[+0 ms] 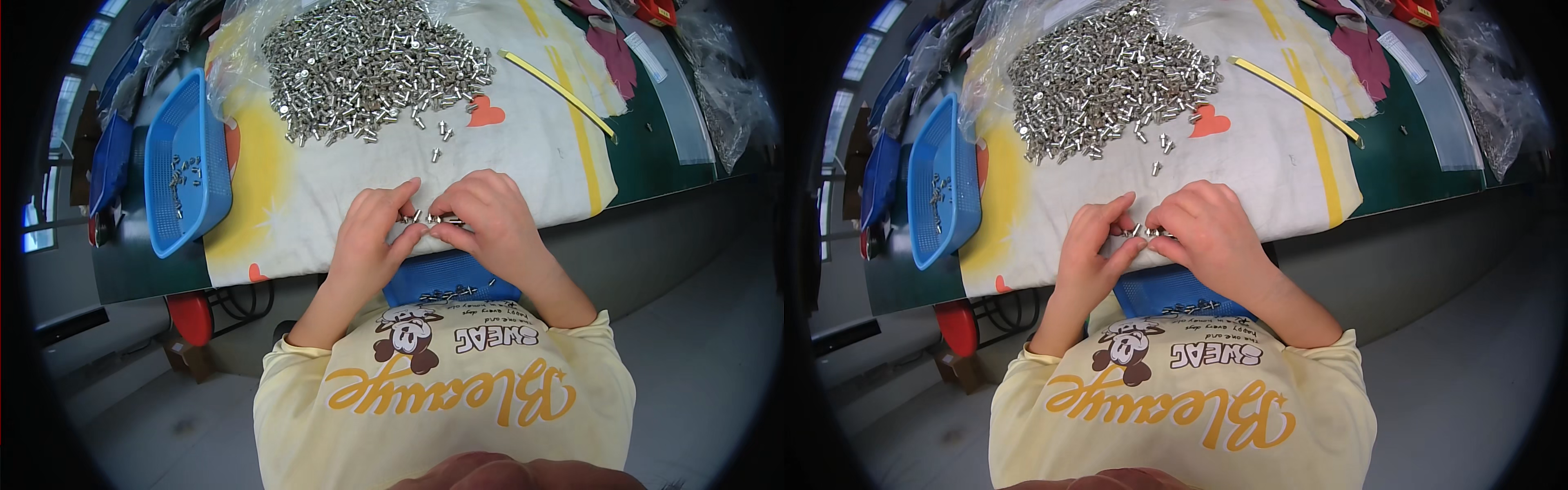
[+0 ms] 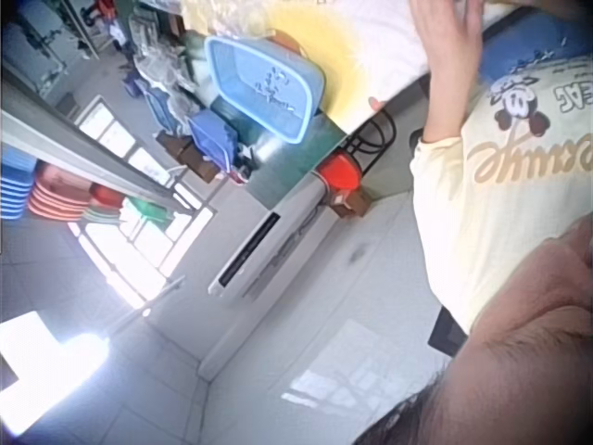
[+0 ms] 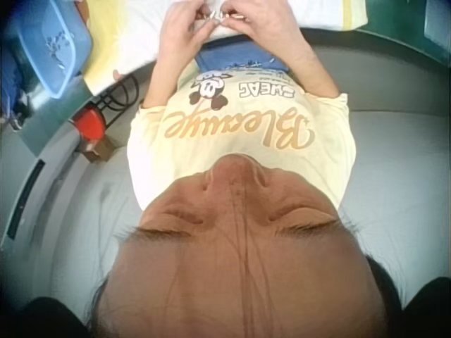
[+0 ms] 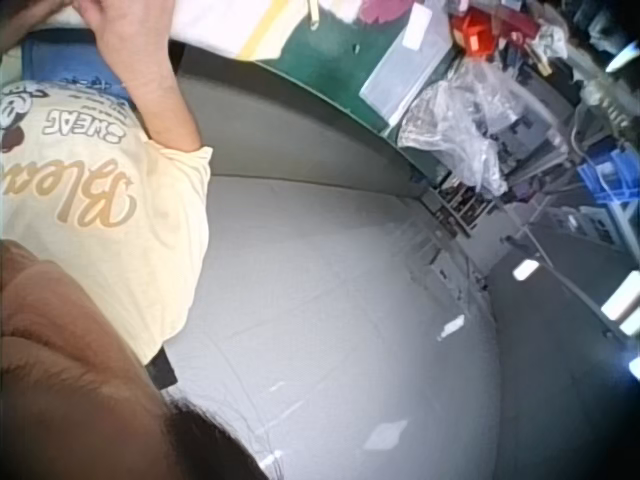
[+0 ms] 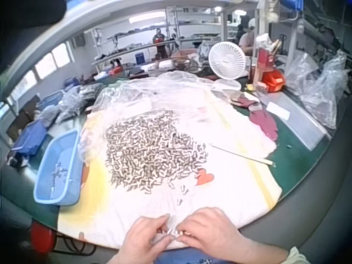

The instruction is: The person aligns and sorts metal fasteners on a mat by hand, retrieves a blue plastic basket from a shelf, and arranges more metal fasteners on the table.

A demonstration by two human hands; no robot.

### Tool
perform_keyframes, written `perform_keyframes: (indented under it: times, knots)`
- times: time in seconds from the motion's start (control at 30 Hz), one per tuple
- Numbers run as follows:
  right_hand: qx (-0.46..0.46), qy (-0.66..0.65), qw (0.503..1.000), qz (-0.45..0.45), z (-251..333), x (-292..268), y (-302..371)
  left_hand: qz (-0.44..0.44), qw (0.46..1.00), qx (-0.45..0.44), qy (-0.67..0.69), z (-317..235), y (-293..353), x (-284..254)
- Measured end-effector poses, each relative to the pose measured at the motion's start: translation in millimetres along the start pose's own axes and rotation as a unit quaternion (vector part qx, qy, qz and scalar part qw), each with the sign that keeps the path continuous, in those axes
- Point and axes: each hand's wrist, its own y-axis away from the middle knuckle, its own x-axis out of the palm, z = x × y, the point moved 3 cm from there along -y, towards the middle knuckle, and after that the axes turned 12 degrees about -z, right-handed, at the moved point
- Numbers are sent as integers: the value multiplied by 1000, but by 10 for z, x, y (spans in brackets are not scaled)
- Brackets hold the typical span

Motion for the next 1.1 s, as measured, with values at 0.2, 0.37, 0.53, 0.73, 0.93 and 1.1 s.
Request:
perform_keyframes:
  times: [0.2,0.37,0.53,0.73,0.93,1.1]
  knots:
    - [-33,27,999,-11,37,24,-2,11,1000,4,22,-40,13,-41]
    - [-37,22,999,-9,33,36,-23,22,999,29,8,-9,-8,-77]
    - [-47,13,999,-21,58,42,-14,3,997,-44,64,22,1,-52]
    - [-44,18,998,-31,71,37,-9,35,995,-57,68,19,-13,-72]
    - [-53,22,998,-22,67,23,-10,45,995,-56,66,10,-20,-86]
    - [-54,12,998,-21,77,38,4,31,996,-63,56,13,-30,-76]
